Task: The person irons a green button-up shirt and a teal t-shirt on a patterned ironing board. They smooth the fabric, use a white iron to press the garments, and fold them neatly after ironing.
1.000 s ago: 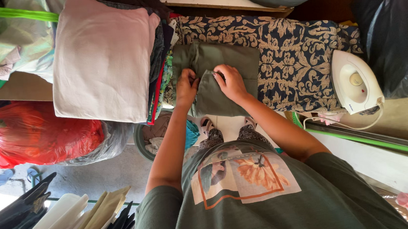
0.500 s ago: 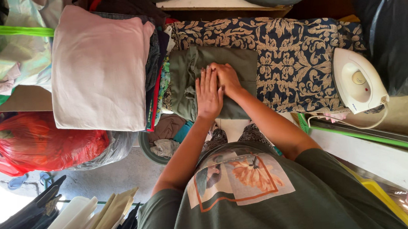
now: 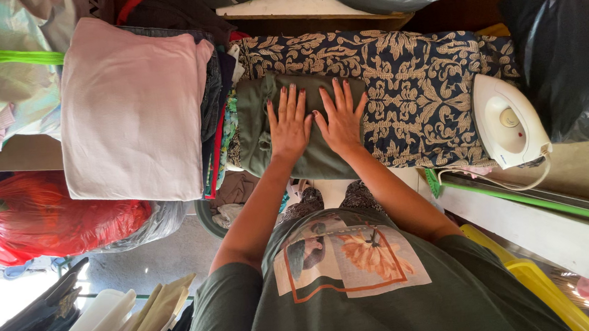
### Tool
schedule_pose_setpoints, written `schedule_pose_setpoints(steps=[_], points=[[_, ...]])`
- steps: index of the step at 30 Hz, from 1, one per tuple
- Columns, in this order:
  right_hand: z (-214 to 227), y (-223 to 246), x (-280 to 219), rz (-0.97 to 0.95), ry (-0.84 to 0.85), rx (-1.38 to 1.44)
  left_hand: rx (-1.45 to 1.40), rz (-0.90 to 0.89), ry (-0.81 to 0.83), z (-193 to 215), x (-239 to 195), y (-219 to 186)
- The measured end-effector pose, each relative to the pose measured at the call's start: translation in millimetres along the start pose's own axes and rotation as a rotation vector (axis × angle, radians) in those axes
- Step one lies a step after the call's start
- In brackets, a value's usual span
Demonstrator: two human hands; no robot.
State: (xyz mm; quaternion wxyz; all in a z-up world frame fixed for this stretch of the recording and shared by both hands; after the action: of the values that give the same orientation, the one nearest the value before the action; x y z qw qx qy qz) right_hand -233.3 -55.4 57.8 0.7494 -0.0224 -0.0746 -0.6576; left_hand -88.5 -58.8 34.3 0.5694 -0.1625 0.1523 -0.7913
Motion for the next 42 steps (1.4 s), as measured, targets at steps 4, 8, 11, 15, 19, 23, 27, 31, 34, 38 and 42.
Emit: schedule_pose_setpoints(steps=[4,8,11,15,19,23,27,31,34,38,42], points=[[-27,-16,2,-0.060,0.191,-0.109,-0.006,0.151,0.008,-10,19,34],[-37,-21,7,-0.084,0.209,-0.106,-0.068,0.193,0.015,-13,18,52],[-43,-25,9,-0.074,0.235,-0.098,-0.111,0.195,0.012,-15,17,54],[-46,-37,2,-0.054,0.173,0.036,-0.151,0.133,-0.124,-3,18,47],[-34,-72,-27,-0.095,0.026,0.142,-0.281,0.061,-0.307,19,26,44],[-34,-70,-49,-0.095,0.048,0.159,-0.318,0.259,-0.260,17,79,72],[-42,-62,-58,-0.062,0.087,0.125,-0.377,0.327,-0.300,-6,95,110],[-44,-61,-57,-0.055,0.103,0.065,-0.867,0.396,-0.245,-41,101,153],[-43,-60,-56,-0.068,0.136,0.055,-1.492,0.605,-0.213,-60,105,164],[-37,-58,-57,-0.077,0.124,0.066,-1.563,0.784,-0.367,-57,94,164],[-34,-60,-59,-0.069,0.075,0.148,-0.916,0.254,-0.652,7,61,114]])
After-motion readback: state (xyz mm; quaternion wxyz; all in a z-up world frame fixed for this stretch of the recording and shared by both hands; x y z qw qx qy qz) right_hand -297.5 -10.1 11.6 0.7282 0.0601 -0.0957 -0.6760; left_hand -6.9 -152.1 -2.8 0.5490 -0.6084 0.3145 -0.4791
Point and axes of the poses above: each hand's wrist, its own x-axis towards the middle knuckle, its own z-axis out of the back of the hand, y = z × x, the point moved 5 cm from there along x, towards the middle knuckle, and after that the axes turned 13 degrees about -x, right-handed, at the moved point
